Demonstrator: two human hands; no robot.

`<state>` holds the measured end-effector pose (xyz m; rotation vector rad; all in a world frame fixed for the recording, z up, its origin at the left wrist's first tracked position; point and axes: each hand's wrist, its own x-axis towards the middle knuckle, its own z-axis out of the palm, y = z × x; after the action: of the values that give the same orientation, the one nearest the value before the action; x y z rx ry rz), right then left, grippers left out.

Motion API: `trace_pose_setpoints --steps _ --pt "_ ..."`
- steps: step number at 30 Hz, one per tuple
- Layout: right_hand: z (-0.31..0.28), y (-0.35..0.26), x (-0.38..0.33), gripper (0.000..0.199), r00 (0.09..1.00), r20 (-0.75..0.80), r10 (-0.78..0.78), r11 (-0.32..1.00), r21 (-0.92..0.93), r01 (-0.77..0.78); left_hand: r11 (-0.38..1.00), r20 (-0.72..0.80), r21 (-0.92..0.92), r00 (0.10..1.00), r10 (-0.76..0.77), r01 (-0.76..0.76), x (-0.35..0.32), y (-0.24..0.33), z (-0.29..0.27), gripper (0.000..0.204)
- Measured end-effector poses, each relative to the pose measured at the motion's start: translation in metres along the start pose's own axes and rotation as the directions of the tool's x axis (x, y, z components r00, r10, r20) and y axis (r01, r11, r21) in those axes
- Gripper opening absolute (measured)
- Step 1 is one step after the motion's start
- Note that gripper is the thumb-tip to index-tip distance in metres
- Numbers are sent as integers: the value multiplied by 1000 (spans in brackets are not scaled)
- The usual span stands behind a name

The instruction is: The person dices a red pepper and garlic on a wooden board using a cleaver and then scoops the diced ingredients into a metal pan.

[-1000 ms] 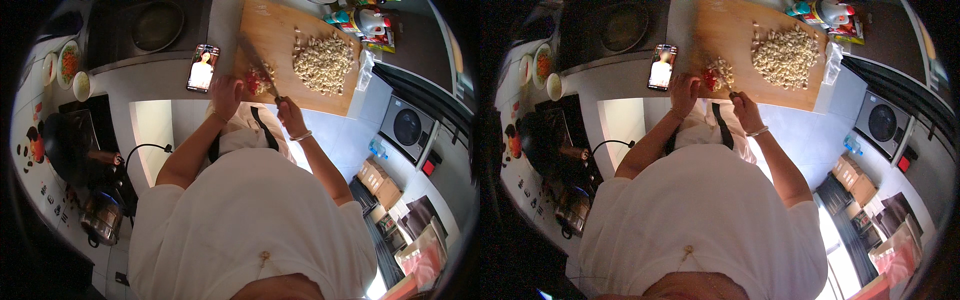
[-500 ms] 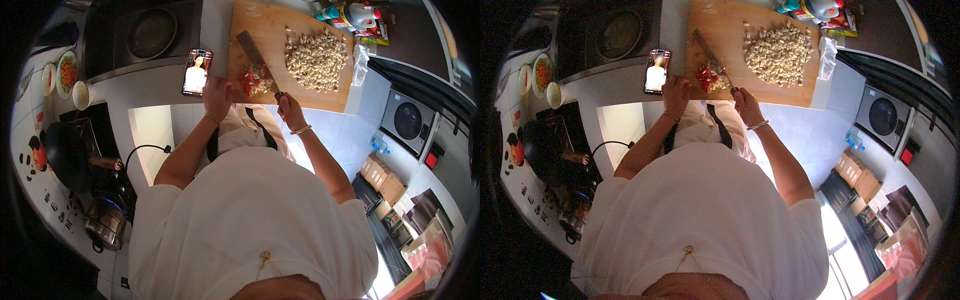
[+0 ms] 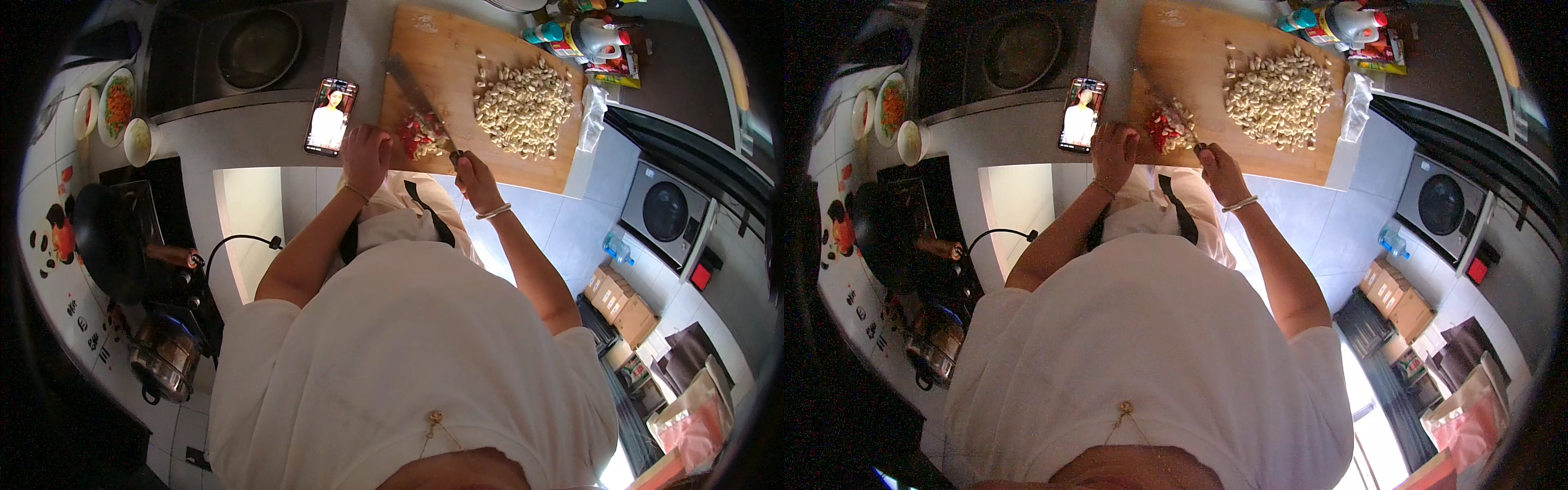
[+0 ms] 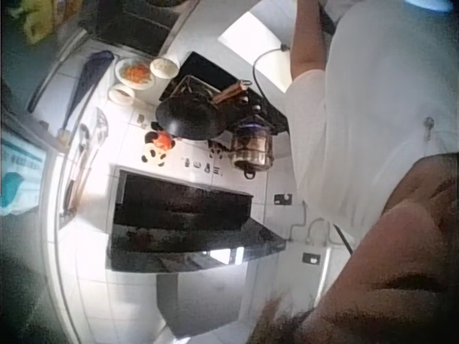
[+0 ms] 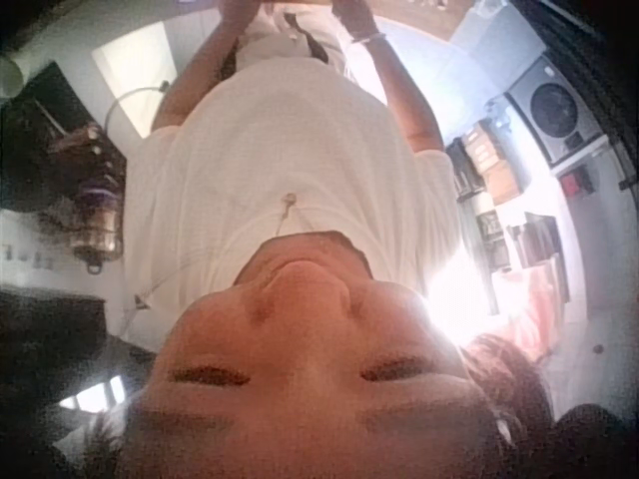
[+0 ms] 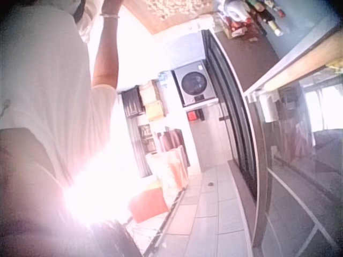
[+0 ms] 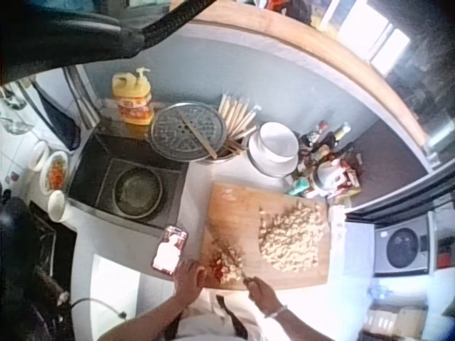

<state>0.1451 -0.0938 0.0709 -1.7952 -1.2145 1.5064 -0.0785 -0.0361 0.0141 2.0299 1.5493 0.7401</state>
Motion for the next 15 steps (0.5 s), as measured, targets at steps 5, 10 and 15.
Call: trace_pose_setpoints --steps 5,10,15 --pt "-16 -21 -2 39 989 31 146 974 171 -150 1000 -20 -25 1000 -10 10 1 -3 -2 11" --pt "-4 -23 7 40 997 20 75 988 133 -78 1000 -11 -18 1000 -16 16 -2 -4 -1 9" --pt "-10 -16 12 42 996 63 60 986 153 -69 1000 -2 -16 1000 -6 6 0 -1 -5 10"
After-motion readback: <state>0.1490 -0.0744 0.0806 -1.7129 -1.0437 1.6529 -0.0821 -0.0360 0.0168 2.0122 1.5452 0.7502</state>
